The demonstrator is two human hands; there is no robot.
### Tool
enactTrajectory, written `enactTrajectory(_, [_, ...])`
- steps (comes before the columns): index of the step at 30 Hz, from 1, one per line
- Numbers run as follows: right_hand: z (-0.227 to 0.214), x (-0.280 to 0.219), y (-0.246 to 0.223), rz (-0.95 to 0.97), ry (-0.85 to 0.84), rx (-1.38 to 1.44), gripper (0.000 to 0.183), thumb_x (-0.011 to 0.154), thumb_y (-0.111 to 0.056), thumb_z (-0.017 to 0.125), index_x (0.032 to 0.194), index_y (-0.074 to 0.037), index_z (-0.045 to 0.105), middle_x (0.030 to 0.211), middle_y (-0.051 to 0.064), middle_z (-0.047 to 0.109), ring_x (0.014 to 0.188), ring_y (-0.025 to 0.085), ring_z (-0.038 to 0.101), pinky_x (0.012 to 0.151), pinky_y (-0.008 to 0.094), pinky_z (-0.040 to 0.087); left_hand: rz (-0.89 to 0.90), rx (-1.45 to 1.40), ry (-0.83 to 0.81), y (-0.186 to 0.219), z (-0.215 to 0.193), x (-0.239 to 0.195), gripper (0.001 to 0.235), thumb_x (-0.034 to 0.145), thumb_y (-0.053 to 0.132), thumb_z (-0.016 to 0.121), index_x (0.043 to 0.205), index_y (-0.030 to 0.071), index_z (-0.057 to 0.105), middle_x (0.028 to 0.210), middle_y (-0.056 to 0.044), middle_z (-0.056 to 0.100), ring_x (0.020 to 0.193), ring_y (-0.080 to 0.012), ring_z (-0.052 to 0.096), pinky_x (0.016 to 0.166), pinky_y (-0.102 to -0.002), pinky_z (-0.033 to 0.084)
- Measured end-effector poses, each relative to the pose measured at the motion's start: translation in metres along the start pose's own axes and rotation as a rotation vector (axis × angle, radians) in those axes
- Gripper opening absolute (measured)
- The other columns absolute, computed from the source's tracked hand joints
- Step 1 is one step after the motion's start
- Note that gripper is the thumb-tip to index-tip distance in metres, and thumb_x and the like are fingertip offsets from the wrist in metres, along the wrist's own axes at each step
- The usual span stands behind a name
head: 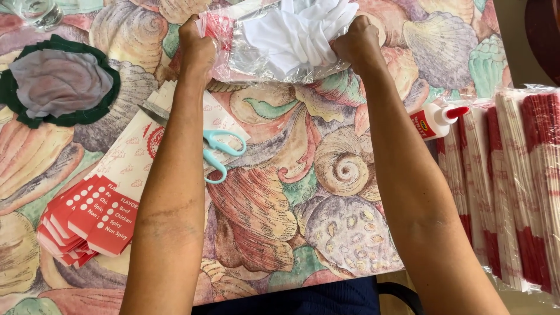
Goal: Sorting and stacking printed paper food wrappers on a table to organize them for packaging.
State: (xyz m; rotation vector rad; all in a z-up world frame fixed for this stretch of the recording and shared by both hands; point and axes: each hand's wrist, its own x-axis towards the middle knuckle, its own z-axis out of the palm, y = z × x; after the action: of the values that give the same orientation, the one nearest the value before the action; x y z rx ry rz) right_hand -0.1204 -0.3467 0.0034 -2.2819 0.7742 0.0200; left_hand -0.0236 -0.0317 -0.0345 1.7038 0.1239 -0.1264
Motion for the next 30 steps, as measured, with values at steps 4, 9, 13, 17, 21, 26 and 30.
enactTrajectory(4, [-0.010,-0.032,-0.018,0.089,-0.068,0.110,0.063,0.094,-0.016,0.074,0.142,-0.001,0.036,0.114,0.008,0.063,0.104,0.020,0.065,0.079,0.030,0.062,-0.048,0.029,-0.010,-0.001,-0.002,0.002,0.080,0.087,-0.026,0.036,0.161,0.005,0.026,0.170,-0.021,0.012,0.151,-0.0355,0.043,0.055,-0.004,0.054])
enactTrajectory(9, [-0.004,-0.019,-0.008,0.139,0.023,0.220,0.040,0.087,-0.005,0.081,0.110,-0.010,0.049,0.096,0.000,0.061,0.089,0.013,0.063,0.073,0.023,0.062,-0.042,0.032,0.005,-0.001,-0.001,0.002,0.079,0.087,-0.027,0.034,0.159,0.005,0.029,0.169,-0.021,0.016,0.151,-0.0330,0.043,0.062,-0.005,0.059])
enactTrajectory(13, [-0.022,-0.029,0.010,0.000,0.099,0.371,0.043,0.088,0.020,0.056,0.066,-0.017,0.046,0.068,-0.001,0.048,0.059,0.006,0.054,0.094,0.030,0.078,0.084,-0.021,-0.072,0.017,0.020,-0.027,0.028,0.099,-0.011,0.046,0.100,0.007,0.068,0.092,-0.005,0.071,0.080,-0.0113,0.076,0.064,-0.020,0.070])
enactTrajectory(17, [-0.043,-0.003,0.076,0.073,0.192,0.107,0.040,0.085,0.018,0.040,0.075,-0.020,0.040,0.073,-0.006,0.045,0.061,0.003,0.038,0.046,0.018,0.033,0.496,0.213,0.085,-0.030,0.095,0.000,0.020,0.071,0.003,0.056,0.063,0.020,0.049,0.058,0.005,0.049,0.054,-0.0137,0.049,0.048,-0.033,0.035])
enactTrajectory(21, [-0.054,0.011,0.082,0.067,0.407,-0.282,0.051,0.072,-0.004,0.082,0.114,-0.006,0.054,0.116,0.019,0.062,0.108,0.037,0.059,0.089,0.052,0.044,0.198,0.341,0.091,-0.003,0.137,-0.027,0.027,0.085,0.024,0.059,0.109,0.012,0.057,0.096,-0.011,0.077,0.087,-0.0335,0.074,0.069,-0.047,0.056])
enactTrajectory(26, [-0.054,-0.041,0.023,0.293,0.257,-0.357,0.103,0.085,-0.001,0.079,0.157,-0.001,0.005,0.163,0.023,0.036,0.151,0.043,0.027,0.121,0.057,0.017,0.466,0.828,0.207,0.009,0.141,-0.052,0.076,0.089,0.003,0.075,0.151,-0.006,0.032,0.079,-0.006,0.073,0.062,-0.0188,0.070,0.048,-0.031,0.054])
enactTrajectory(30, [-0.049,-0.044,0.019,0.283,0.285,-0.294,0.100,0.088,0.021,0.069,0.161,-0.008,0.008,0.165,0.026,0.004,0.156,0.050,0.014,0.129,0.058,0.013,0.474,0.495,0.173,0.009,0.098,-0.048,0.071,0.075,0.028,0.085,0.128,0.011,0.041,0.101,-0.009,0.068,0.072,-0.0168,0.066,0.057,-0.028,0.056])
